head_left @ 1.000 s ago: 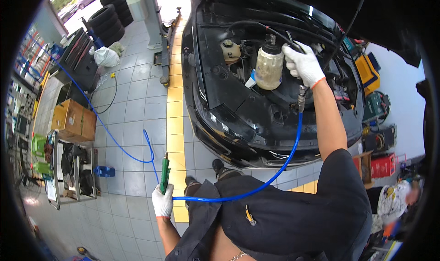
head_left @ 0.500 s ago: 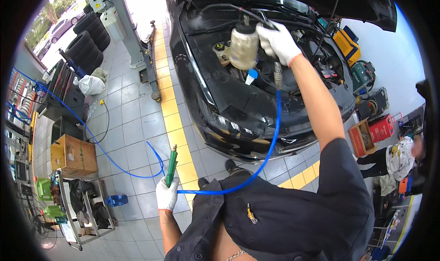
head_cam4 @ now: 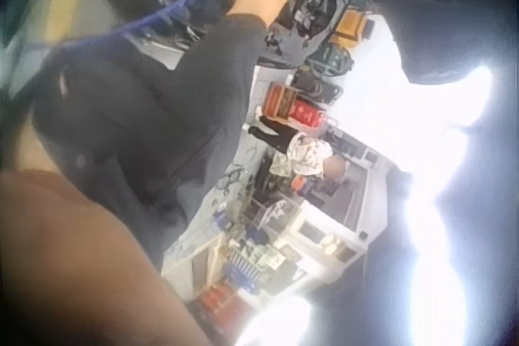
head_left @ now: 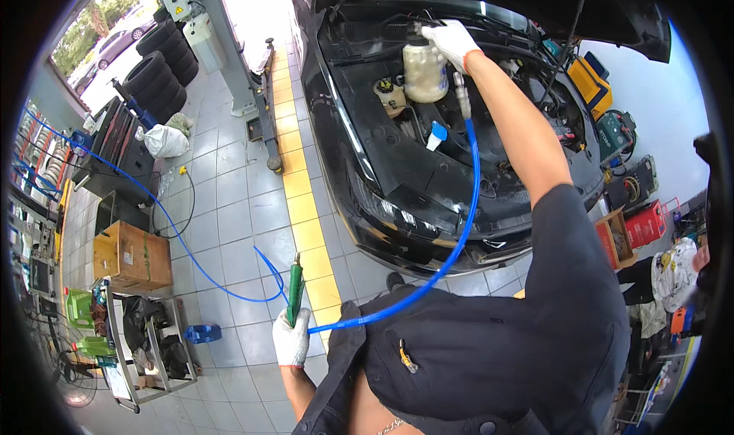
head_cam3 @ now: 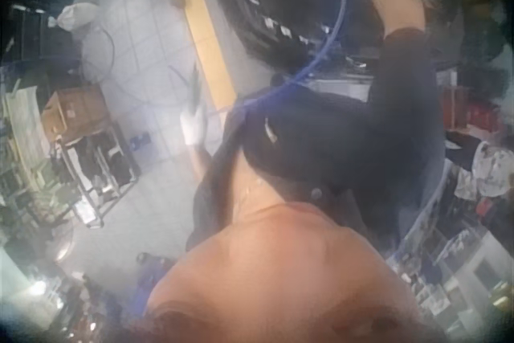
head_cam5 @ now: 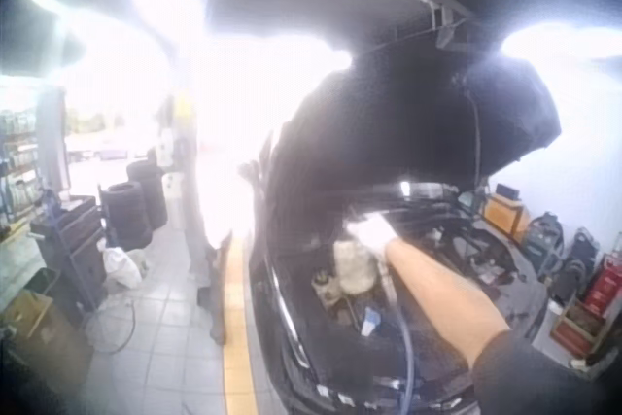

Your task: The person uses a pneumatic air gun to blow dust from the engine bay, then removes the oil dipstick, wipes it with a cloth, reinserts it, and pulls it out again to check the oil level. The dipstick is wiped and checked multiple times before being reinserted.

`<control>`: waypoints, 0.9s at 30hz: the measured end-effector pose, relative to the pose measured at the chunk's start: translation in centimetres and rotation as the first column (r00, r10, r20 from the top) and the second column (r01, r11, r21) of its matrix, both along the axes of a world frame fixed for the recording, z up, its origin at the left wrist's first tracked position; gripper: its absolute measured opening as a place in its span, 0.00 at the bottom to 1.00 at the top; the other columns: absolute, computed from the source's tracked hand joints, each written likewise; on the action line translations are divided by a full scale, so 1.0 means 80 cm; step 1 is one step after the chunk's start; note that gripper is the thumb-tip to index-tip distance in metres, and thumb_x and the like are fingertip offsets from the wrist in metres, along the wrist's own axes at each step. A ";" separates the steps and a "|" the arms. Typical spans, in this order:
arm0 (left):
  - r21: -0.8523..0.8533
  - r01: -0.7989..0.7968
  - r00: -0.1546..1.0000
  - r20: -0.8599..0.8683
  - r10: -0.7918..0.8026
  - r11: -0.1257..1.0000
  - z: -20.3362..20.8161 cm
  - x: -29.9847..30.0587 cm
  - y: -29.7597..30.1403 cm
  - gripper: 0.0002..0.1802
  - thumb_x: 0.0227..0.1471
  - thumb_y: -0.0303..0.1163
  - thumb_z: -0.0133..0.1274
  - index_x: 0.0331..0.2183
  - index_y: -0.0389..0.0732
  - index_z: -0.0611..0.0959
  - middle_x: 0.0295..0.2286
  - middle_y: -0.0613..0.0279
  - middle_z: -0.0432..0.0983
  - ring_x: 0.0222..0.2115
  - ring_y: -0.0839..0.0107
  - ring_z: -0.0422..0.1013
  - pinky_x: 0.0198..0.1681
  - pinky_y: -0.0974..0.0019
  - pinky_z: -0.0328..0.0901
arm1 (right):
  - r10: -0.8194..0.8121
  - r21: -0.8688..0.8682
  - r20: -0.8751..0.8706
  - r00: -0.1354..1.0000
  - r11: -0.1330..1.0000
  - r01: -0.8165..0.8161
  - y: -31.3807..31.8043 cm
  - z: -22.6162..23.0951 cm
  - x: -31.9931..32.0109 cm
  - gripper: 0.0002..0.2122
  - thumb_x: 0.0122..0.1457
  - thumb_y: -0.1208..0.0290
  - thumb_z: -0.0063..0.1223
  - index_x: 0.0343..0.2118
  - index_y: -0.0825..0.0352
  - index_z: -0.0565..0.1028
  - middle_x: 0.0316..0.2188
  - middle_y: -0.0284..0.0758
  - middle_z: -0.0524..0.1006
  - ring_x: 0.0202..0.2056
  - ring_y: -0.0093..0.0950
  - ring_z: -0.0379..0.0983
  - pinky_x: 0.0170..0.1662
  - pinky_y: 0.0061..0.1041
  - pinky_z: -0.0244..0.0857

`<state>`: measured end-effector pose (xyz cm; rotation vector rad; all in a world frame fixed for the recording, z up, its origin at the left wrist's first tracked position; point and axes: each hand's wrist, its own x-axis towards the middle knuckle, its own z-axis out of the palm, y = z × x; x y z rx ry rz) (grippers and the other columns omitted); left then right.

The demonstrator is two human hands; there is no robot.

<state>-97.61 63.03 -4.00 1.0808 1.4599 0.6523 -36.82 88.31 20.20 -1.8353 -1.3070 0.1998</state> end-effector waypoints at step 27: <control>0.067 0.173 0.984 0.030 -0.175 0.983 -0.027 -0.046 0.081 0.12 0.60 0.37 0.62 0.34 0.38 0.81 0.19 0.73 0.69 0.20 0.83 0.62 0.22 0.70 0.57 | 0.114 0.045 -0.385 0.916 0.994 -0.104 -0.065 0.010 -0.085 0.09 0.65 0.63 0.60 0.36 0.64 0.78 0.24 0.26 0.74 0.22 0.15 0.66 0.21 0.19 0.57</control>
